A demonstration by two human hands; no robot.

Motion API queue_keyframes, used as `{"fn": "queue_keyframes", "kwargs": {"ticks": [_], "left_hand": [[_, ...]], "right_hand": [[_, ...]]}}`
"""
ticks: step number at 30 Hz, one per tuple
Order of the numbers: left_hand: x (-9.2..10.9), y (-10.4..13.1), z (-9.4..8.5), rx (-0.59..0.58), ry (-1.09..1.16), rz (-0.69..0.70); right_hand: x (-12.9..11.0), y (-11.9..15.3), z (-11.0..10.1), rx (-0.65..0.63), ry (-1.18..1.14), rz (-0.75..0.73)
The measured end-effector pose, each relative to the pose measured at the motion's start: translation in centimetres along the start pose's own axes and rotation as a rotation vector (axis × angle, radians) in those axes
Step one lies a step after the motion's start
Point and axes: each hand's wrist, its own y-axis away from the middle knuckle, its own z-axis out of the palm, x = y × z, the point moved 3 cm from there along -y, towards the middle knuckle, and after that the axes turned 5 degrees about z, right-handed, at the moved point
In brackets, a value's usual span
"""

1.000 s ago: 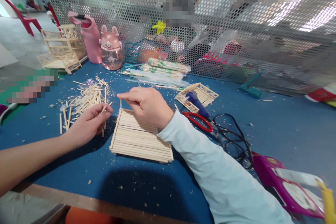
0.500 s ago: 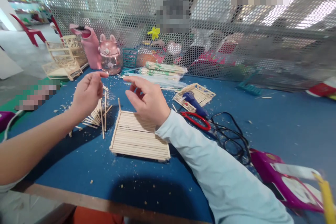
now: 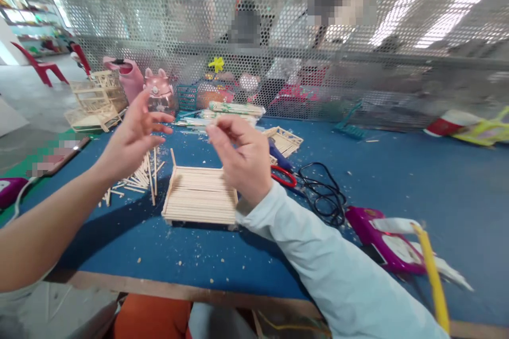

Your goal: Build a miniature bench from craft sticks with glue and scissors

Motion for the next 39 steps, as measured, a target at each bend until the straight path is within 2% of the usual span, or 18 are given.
{"fn": "queue_keyframes", "kwargs": {"ticks": [1, 3, 5, 7, 9, 13, 21, 28, 39], "left_hand": [[-1.1, -0.1, -1.0, 0.07, 0.009, -0.007], [-3.4, -0.1, -2.2, 0.088, -0.012, -0.079], [-5.1, 0.1, -2.3, -0.034, -0.048, -0.146], [-5.9, 0.4, -1.9, -0.121, -0.099, -0.152], [-6.1, 0.6, -1.4, -0.151, -0.131, -0.142], [-6.3, 0.7, -0.7, -0.153, -0.18, -0.142], [-6.9, 0.7, -0.8, -0.094, -0.247, -0.068], [-6.5, 0.8, -0.7, -0.09, -0.361, -0.038], [-5.3, 0.8, -0.5, -0.081, -0.416, -0.041]], "right_hand": [[1.0, 0.4, -0.7, 0.014, 0.013, 0.044], [3.1, 1.5, -1.6, 0.007, 0.055, 0.093], [4.8, 2.5, -1.9, 0.004, 0.141, 0.07], [5.7, 3.2, -1.6, -0.043, 0.207, 0.002], [6.0, 3.6, -1.0, -0.085, 0.233, -0.034], [5.7, 3.7, -0.4, -0.111, 0.225, -0.009], [5.5, 3.9, -0.5, -0.119, 0.233, -0.035], [5.6, 3.8, -0.3, -0.136, 0.252, -0.047], [5.7, 3.9, -0.2, -0.152, 0.264, -0.048]]}}
